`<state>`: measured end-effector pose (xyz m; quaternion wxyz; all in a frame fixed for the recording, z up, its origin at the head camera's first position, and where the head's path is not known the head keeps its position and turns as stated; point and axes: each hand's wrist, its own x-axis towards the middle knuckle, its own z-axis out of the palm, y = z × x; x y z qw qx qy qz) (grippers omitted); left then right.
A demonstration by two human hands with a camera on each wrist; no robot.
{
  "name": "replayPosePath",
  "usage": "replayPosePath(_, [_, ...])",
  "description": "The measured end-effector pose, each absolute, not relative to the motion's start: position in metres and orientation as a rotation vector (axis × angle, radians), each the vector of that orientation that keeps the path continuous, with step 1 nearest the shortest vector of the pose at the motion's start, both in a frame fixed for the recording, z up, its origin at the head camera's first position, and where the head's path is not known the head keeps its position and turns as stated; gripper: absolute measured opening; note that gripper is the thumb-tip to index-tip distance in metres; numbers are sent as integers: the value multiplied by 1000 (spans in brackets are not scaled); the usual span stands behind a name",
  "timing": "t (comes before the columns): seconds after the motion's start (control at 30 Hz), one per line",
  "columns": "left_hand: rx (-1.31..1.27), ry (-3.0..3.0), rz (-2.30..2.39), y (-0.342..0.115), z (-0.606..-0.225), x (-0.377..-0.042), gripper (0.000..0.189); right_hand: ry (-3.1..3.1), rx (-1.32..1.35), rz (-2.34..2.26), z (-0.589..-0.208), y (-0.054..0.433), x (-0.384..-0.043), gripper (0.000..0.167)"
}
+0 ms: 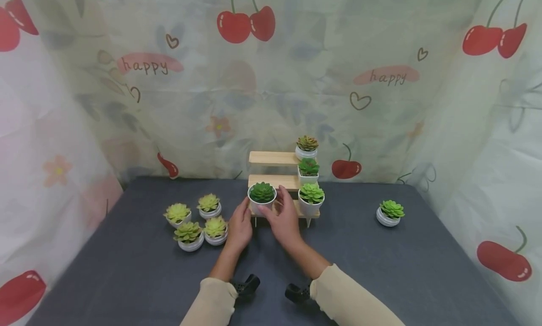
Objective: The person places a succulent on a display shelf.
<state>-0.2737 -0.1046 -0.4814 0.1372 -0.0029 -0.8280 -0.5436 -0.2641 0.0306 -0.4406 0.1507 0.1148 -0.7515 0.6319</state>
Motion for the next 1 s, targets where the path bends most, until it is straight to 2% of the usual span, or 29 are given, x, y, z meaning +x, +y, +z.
replayPosePath(0.27, [-54,-2354,-1575,-106,-480,-272,45,-2223,380,1817,-443,44,-241,70])
replayPosePath(0.7, [-93,-2339,-1609,-106,-481,-273,48,-2192,616,1588,-438,88,-210,65])
replayPosePath(1.0, [-160,-2339,-1629,-107,-477,-272,52,-2082,668,1268,-408,129,-191,56])
